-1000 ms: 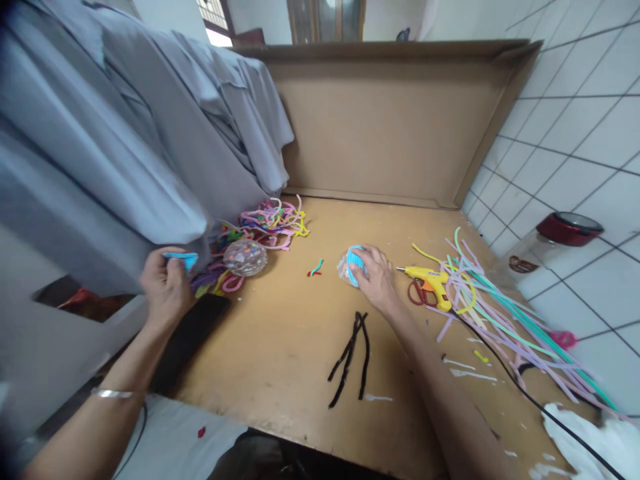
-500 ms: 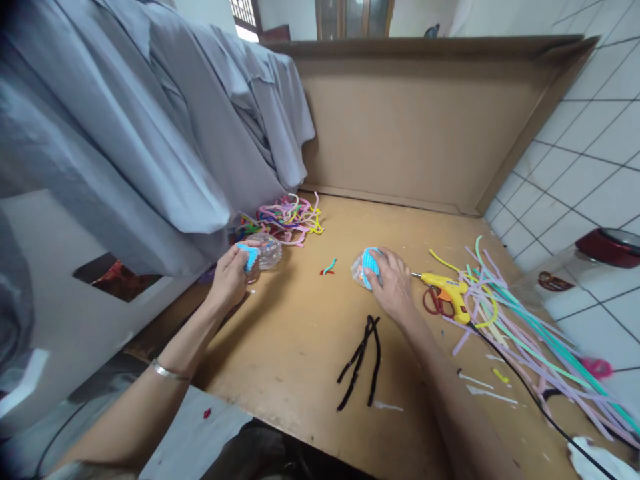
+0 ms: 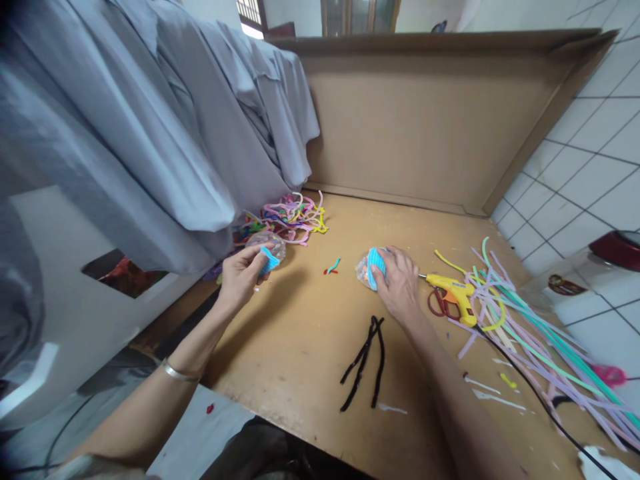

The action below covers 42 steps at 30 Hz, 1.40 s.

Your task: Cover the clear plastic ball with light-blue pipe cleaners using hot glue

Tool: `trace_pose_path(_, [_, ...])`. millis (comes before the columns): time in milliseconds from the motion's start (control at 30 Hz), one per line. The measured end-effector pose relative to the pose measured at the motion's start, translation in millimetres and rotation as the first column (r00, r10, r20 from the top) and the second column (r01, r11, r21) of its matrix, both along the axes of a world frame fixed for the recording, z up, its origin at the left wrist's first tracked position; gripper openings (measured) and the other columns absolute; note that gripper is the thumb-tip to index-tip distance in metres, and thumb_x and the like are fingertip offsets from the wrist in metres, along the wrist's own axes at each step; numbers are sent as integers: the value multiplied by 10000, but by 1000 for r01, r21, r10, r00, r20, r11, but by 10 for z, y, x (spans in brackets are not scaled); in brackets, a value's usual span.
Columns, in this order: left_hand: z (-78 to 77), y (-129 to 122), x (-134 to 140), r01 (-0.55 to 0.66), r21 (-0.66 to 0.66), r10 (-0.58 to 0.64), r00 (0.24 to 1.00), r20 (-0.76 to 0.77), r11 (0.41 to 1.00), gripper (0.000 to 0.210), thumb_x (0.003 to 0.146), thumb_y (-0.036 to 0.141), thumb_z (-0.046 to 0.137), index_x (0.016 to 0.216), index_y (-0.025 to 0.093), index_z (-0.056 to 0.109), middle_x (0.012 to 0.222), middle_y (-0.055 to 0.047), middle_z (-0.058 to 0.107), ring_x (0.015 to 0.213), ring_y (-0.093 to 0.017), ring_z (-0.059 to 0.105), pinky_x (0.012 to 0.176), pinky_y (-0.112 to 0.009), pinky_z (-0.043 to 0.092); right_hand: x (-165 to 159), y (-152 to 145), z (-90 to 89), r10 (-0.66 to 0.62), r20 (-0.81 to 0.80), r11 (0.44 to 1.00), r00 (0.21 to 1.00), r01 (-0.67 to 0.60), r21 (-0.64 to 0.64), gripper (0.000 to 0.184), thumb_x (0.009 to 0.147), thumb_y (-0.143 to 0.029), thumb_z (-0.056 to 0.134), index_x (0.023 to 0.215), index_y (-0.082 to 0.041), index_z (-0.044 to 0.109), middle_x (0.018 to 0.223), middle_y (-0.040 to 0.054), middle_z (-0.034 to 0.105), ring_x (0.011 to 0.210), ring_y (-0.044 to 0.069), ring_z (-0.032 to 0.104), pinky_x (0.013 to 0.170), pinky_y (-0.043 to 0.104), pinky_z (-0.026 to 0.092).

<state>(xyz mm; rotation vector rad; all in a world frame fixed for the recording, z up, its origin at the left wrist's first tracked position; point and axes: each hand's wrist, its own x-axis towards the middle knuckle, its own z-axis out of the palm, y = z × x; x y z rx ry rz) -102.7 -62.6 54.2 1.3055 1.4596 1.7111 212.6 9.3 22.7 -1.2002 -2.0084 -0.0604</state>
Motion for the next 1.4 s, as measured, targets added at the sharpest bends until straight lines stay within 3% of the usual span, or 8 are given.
trace_pose_path(133, [12, -7, -5, -19, 30, 19, 1000, -4, 999, 352, 778, 425, 723, 963, 126, 737, 576, 30, 588, 441, -71, 482, 423, -186, 355, -13, -15, 32, -43, 1, 998, 999, 43, 50, 498, 987, -500, 374, 1328, -200, 576, 1330, 169, 594, 1246, 331, 527, 1022, 514, 403])
trace_pose_path(233, [17, 11, -24, 92, 48, -100, 978, 181, 995, 380, 722, 432, 789, 960, 146, 711, 686, 7, 648, 537, -93, 560, 507, -205, 438, -18, -13, 28, -58, 69, 997, 996, 53, 62, 510, 998, -474, 349, 1371, -185, 544, 1366, 177, 583, 1264, 329, 521, 1017, 502, 409])
trace_pose_path(333, [33, 24, -38, 206, 60, -213, 892, 399, 977, 436, 624, 432, 879, 898, 161, 676, 759, -18, 691, 645, -152, 652, 599, -265, 519, -24, -8, -10, -59, 187, 998, 981, 51, 48, 506, 1014, -409, 298, 1410, -185, 521, 1399, 174, 580, 1301, 328, 502, 1018, 494, 406])
trace_pose_path(467, [74, 13, -27, 272, 68, -266, 811, 521, 960, 484, 592, 453, 915, 885, 156, 669, 762, -40, 716, 720, -212, 704, 660, -328, 558, -41, -7, -79, -93, 276, 995, 957, 81, 54, 521, 1023, -330, 244, 1441, -142, 492, 1442, 181, 560, 1327, 313, 493, 1052, 483, 379])
trace_pose_path(800, [62, 93, 147, 247, 35, -218, 767, 604, 968, 490, 492, 415, 966, 731, 139, 639, 633, 13, 668, 515, -90, 586, 499, -200, 474, -66, -34, -111, -134, 272, 989, 953, 111, 98, 548, 1018, -353, 274, 1514, -153, 396, 1469, 184, 529, 1359, 323, 454, 1055, 485, 376])
trace_pose_path(1033, [62, 119, 235, 241, 78, -240, 769, 592, 967, 414, 578, 374, 935, 692, 136, 615, 581, 35, 604, 477, -58, 522, 454, -178, 426, -90, -45, -104, -130, 305, 989, 943, 100, 111, 521, 1019, -374, 290, 1453, -154, 476, 1467, 184, 525, 1370, 336, 428, 1074, 519, 338])
trace_pose_path(1200, [28, 93, 258, 237, 72, -236, 796, 557, 969, 476, 536, 376, 955, 747, 154, 590, 649, 23, 658, 536, -80, 600, 484, -178, 476, -90, -45, -90, -136, 304, 987, 943, 104, 119, 506, 1013, -376, 309, 1426, -157, 502, 1453, 197, 530, 1355, 336, 440, 1065, 518, 333])
trace_pose_path(1400, [29, 36, 279, 263, 50, -241, 770, 590, 963, 471, 567, 198, 871, 977, 187, 639, 761, 34, 672, 614, -98, 647, 529, -200, 534, -83, -56, -42, -167, 274, 981, 947, 132, 141, 532, 1019, -396, 290, 1445, -125, 459, 1455, 203, 523, 1352, 331, 439, 1064, 504, 324])
